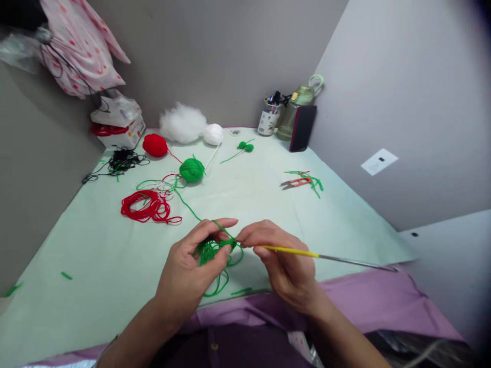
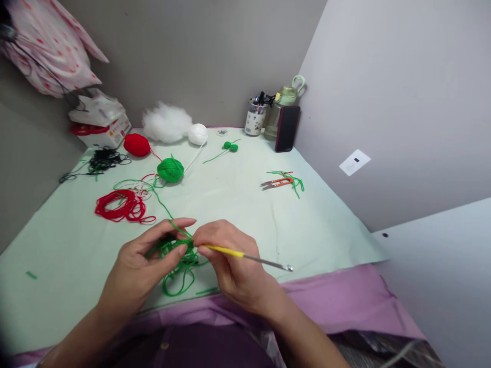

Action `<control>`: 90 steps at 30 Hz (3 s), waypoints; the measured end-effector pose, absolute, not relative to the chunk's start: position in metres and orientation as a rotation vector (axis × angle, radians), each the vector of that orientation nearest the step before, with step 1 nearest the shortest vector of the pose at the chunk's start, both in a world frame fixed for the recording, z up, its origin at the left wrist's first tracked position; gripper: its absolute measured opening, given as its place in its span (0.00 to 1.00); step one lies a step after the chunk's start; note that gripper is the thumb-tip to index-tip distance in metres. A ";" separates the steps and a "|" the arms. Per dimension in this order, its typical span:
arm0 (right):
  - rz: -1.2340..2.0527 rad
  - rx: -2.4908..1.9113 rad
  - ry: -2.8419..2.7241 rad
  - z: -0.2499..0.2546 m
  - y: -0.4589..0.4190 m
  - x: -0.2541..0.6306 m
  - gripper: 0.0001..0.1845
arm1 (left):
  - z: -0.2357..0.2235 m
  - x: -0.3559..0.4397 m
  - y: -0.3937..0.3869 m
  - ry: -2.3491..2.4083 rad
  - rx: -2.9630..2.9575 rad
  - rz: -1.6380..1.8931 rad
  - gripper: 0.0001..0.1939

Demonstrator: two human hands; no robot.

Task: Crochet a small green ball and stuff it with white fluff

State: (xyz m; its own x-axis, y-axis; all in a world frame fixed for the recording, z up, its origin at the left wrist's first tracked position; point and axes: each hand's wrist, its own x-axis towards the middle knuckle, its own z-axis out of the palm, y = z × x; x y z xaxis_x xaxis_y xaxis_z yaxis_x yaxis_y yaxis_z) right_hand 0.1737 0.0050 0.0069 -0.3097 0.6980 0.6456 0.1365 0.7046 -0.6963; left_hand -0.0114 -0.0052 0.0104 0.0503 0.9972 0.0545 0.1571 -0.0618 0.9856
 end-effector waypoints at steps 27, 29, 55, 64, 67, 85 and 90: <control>0.922 -0.711 -1.439 -0.007 0.004 0.163 0.11 | 0.002 -0.012 -0.005 1.139 1.058 1.120 0.14; 0.824 -0.712 -1.518 -0.006 0.004 0.164 0.11 | 0.003 -0.012 -0.005 1.182 1.112 1.105 0.14; -0.191 -0.766 -2.030 -0.012 -0.004 0.159 0.14 | 0.004 -0.007 -0.007 1.107 0.955 1.191 0.18; 0.470 -0.619 -1.730 -0.013 0.001 0.164 0.15 | 0.004 -0.010 -0.002 0.761 0.581 0.973 0.30; 0.667 -0.642 -1.614 -0.010 0.002 0.164 0.13 | 0.006 -0.012 -0.001 0.779 0.621 0.986 0.28; 1.148 -0.669 -1.267 -0.013 0.009 0.158 0.08 | 0.001 -0.010 -0.002 0.971 0.920 1.038 0.22; 1.269 -0.655 -1.177 -0.014 0.010 0.162 0.08 | 0.001 -0.012 -0.002 0.867 0.887 1.031 0.31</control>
